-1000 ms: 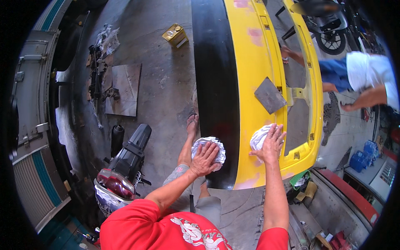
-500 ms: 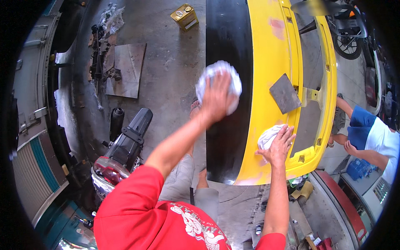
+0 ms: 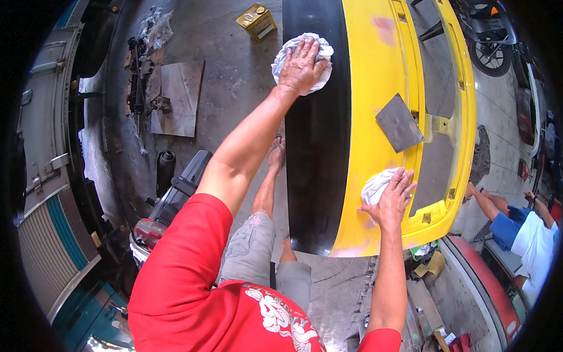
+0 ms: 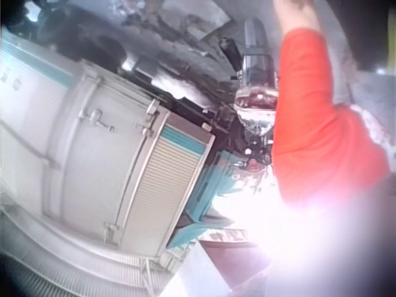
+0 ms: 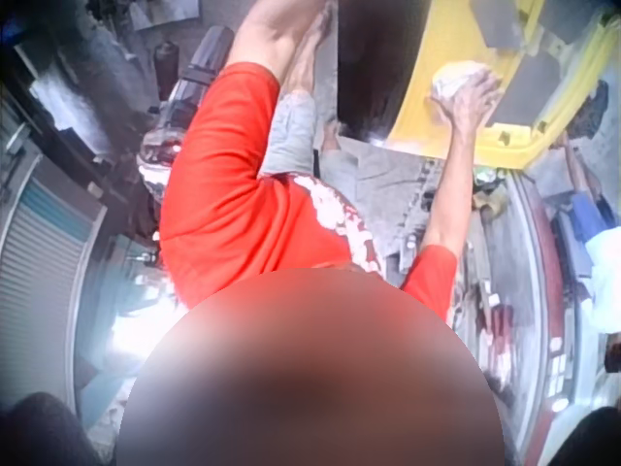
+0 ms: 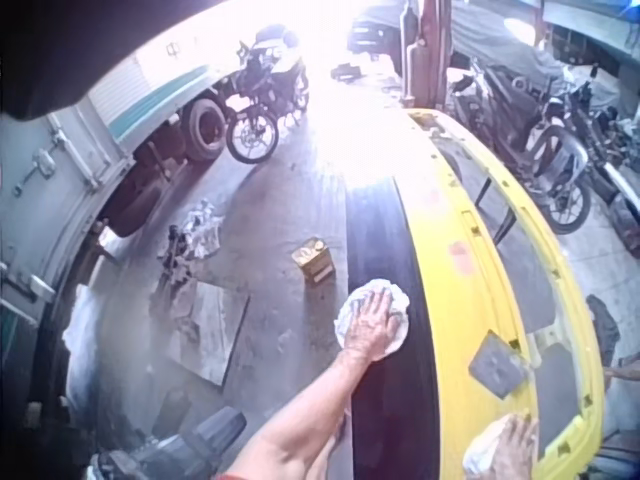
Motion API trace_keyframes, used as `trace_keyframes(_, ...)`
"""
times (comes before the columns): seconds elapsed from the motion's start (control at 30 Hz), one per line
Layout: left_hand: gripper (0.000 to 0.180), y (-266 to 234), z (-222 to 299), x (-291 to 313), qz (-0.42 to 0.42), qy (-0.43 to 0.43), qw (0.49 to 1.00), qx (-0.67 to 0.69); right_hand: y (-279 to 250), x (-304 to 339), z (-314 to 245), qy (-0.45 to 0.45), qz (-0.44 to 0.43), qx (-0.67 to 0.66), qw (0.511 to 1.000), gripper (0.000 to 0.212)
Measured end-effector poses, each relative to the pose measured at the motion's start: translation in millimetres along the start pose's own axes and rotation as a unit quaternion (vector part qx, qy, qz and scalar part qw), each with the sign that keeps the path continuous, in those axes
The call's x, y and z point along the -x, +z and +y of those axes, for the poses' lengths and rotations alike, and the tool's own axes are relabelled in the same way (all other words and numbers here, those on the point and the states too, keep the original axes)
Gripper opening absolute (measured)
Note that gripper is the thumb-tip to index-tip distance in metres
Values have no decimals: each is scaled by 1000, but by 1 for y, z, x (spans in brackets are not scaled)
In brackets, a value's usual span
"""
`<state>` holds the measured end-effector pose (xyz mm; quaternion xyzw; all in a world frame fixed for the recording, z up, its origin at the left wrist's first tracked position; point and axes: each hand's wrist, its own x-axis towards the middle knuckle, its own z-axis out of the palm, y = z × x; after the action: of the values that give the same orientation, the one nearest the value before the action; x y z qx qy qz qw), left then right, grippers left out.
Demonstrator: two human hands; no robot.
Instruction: The person wipes a yellow car part with a cloth, then uses a sanding block to sand the black section. They alternate between wiping and sanding to clean and smooth the surface.
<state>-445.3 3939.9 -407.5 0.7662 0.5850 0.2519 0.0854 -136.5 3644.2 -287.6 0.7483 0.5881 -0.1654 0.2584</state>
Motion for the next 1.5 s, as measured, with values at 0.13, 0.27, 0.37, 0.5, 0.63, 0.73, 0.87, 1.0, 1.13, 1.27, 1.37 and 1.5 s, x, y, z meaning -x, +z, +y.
trace_keyframes(0.13,77,-43,97,146,-35,-9,999,10,-9,3,-1,19,-24,-33,999,178)
trace_keyframes(0.27,79,-105,178,328,-183,94,970,131,-18,4,-4,29,-36,-48,998,180)
trace_keyframes(0.37,78,-87,155,295,-216,112,962,121,-19,2,-6,33,-39,-33,998,176)
trace_keyframes(0.5,72,-20,98,95,-41,77,992,92,-19,2,-5,33,-37,-41,998,174)
trace_keyframes(0.63,65,19,58,-76,-3,-5,1000,0,-22,2,-8,29,-33,-15,999,175)
trace_keyframes(0.73,65,17,79,-51,-14,-6,999,-39,-25,-1,-10,40,-41,-15,998,176)
trace_keyframes(0.87,72,-26,154,157,1,56,996,64,-19,-4,-9,52,-48,-22,997,178)
trace_keyframes(1.0,80,-82,224,355,-180,29,976,116,-7,4,-1,27,-1,-37,999,177)
trace_keyframes(1.13,83,-94,206,365,-166,113,976,78,-6,9,4,21,7,-34,999,177)
trace_keyframes(1.27,78,-65,143,249,-140,159,976,55,-9,7,2,23,1,-51,998,177)
trace_keyframes(1.37,75,-30,98,138,-67,168,983,43,-9,3,0,29,-6,-46,999,178)
trace_keyframes(1.5,80,17,41,-4,-55,110,992,13,-6,2,-1,30,25,-48,998,176)
